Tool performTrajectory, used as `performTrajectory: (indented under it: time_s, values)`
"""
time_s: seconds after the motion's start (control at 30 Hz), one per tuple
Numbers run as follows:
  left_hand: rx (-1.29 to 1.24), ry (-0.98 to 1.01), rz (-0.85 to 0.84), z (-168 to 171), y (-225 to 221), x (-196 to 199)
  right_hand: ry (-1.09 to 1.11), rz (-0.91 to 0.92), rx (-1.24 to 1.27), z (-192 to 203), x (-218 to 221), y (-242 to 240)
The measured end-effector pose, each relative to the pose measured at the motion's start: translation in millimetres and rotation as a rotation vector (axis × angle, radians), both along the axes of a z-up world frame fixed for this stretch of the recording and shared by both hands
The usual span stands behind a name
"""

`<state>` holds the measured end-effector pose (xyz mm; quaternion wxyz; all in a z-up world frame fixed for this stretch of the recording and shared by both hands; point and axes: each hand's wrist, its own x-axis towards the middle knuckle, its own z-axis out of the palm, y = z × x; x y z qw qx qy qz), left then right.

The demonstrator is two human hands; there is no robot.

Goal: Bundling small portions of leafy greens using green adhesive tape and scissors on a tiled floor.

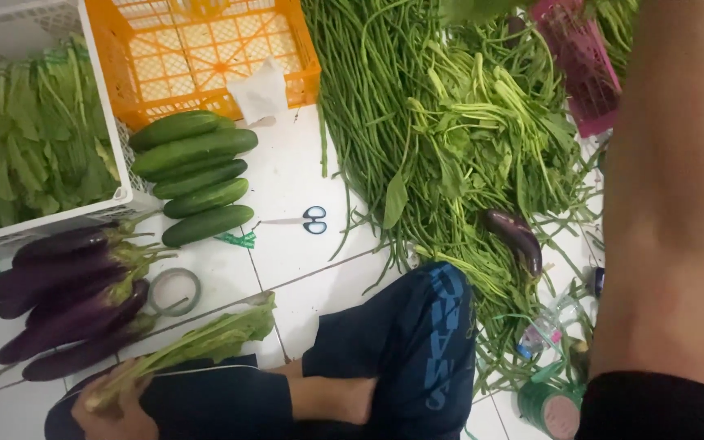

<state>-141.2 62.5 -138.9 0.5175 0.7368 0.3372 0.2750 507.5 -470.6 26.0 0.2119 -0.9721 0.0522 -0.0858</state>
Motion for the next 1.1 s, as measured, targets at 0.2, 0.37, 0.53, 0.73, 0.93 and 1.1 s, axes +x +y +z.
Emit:
performTrajectory:
  time_s: [0.2, 0.37, 0.53, 0.73, 0.93, 1.1]
  values:
    - [-0.007, 0.051, 0.017, 0.0, 1.7, 0.3, 0.076, -0.036, 0.047, -39.9, -25.7, -17.4]
    - [-0.046, -0.062, -0.009, -43.7, 19.7, -18.9, 0.076, 0.120, -0.114, -82.2, -38.5, -60.9]
    - [0.060, 0.006, 0.013, -25.3, 10.5, -7.9, 0.040, 0.063, 0.186, -92.6, 0.9, -62.9]
    - [0.136, 0.043, -0.011, -12.6, 4.2, -2.7, -0.121, 0.160, 0.276, -115.2, 33.4, -64.7]
    - [-0.008, 0.027, 0.051, -21.3, 8.2, -2.9, -0.332, 0.232, 0.376, -123.6, 48.4, -70.7]
    - [0.046, 0.033, 0.011, -29.3, 15.0, -10.5, -0.471, 0.283, 0.457, -153.8, 30.7, -59.7]
